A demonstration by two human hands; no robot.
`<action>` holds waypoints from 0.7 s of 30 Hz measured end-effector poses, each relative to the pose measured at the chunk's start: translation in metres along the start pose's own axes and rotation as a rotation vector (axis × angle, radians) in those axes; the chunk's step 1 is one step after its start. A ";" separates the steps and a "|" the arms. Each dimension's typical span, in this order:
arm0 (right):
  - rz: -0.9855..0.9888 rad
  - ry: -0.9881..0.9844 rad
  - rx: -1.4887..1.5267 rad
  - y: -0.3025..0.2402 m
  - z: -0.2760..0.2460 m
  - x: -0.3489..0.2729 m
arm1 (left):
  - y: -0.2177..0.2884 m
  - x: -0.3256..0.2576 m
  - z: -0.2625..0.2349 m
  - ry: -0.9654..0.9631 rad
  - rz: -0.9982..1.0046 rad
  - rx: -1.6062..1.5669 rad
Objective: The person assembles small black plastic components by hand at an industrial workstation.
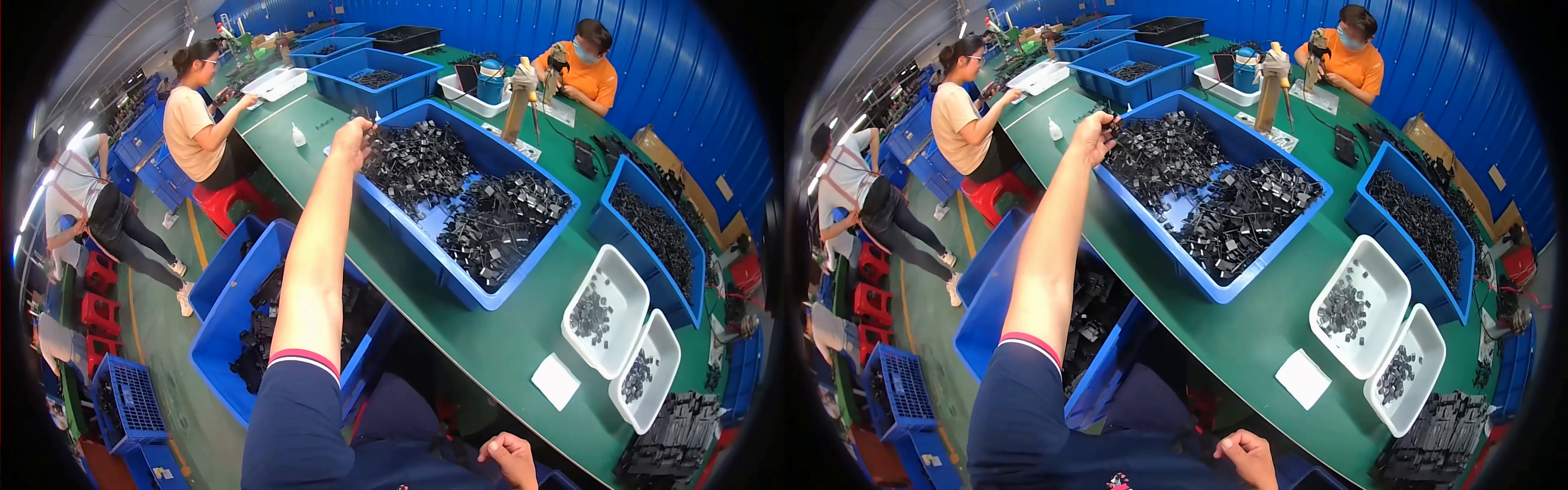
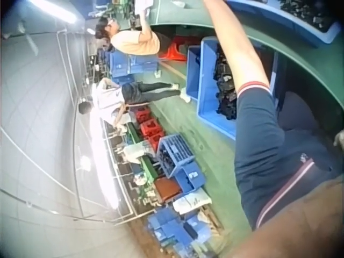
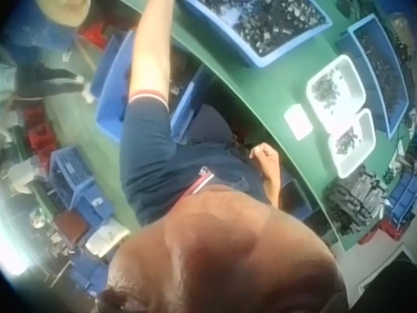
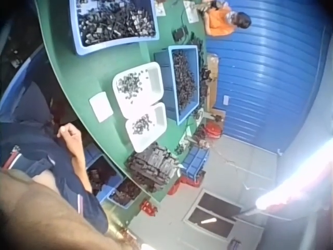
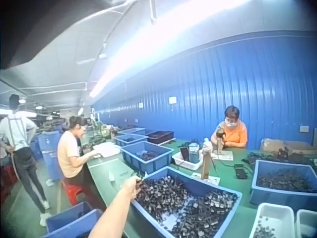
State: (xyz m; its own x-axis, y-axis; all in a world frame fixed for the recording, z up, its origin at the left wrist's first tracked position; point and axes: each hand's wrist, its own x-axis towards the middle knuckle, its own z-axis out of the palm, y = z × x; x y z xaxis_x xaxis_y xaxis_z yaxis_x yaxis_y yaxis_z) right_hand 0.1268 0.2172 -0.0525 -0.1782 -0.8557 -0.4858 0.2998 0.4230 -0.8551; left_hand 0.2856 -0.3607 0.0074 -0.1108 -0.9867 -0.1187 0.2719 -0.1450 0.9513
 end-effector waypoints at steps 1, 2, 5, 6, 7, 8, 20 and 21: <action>0.001 0.002 0.012 0.003 -0.001 0.000 | -0.003 -0.001 0.002 -0.039 0.061 -0.023; 0.003 0.013 0.014 0.009 -0.003 0.001 | 0.000 -0.008 0.007 -0.081 0.086 -0.032; 0.010 0.032 0.049 0.023 -0.012 0.002 | 0.001 -0.006 0.006 -0.124 0.062 -0.071; 0.012 0.034 0.045 0.023 -0.011 0.002 | -0.001 -0.003 0.005 -0.127 0.061 -0.072; 0.013 0.034 0.041 0.023 -0.011 0.003 | -0.002 0.002 0.001 -0.123 0.055 -0.103; 0.010 0.033 0.041 0.023 -0.011 0.003 | -0.003 0.007 -0.003 -0.117 0.050 -0.133; 0.015 0.031 0.007 0.026 -0.005 -0.009 | 0.008 -0.033 -0.001 -0.226 0.108 -0.441; -0.002 0.006 -0.008 0.022 -0.005 -0.007 | 0.010 -0.048 0.001 -0.265 0.117 -0.467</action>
State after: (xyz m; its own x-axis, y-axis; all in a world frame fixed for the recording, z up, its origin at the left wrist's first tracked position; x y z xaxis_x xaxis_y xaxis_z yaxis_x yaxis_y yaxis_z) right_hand 0.1296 0.2341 -0.0688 -0.1850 -0.8548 -0.4849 0.2917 0.4234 -0.8577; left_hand 0.2929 -0.3143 0.0227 -0.2747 -0.9549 0.1131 0.6854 -0.1119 0.7195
